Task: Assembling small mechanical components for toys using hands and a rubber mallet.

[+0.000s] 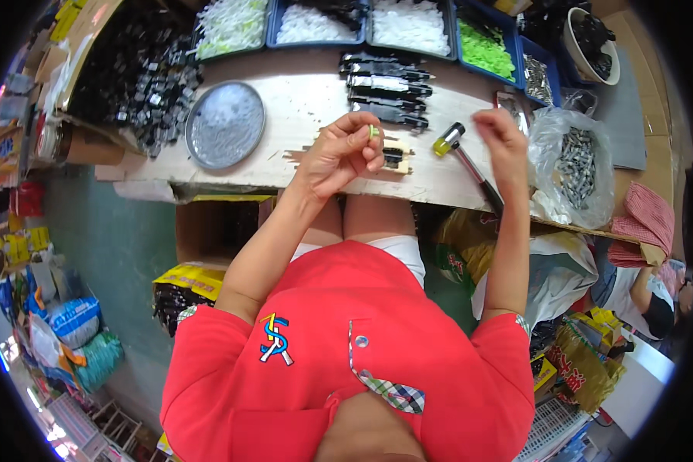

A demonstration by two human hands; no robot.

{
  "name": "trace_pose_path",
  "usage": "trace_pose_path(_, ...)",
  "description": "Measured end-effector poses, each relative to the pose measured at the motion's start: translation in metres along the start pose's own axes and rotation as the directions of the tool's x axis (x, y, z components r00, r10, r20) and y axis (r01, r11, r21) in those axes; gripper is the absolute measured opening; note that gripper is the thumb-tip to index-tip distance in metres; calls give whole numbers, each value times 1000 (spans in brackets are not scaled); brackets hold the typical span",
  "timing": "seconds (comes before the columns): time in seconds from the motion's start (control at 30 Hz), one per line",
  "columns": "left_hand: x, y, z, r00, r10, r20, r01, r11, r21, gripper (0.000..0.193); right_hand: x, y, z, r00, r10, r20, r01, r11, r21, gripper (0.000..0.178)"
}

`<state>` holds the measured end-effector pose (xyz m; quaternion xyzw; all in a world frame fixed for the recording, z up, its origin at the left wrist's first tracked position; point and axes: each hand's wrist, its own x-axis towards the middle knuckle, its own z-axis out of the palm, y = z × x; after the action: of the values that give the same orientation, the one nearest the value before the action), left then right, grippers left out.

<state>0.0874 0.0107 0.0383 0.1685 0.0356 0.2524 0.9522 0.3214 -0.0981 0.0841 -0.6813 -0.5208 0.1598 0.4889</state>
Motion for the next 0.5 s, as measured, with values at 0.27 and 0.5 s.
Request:
trace_pose_path(0.27, -34, -4, -3, 996, 50, 73, -47, 998, -45, 16, -10, -67, 78, 890, -277, 363, 212, 955, 209, 13)
trace_pose_path(0.5, -38, -7, -6, 996, 45, 75, -46, 999, 8, 18, -14, -75, 76, 872, -250, 420, 177, 962, 207, 21)
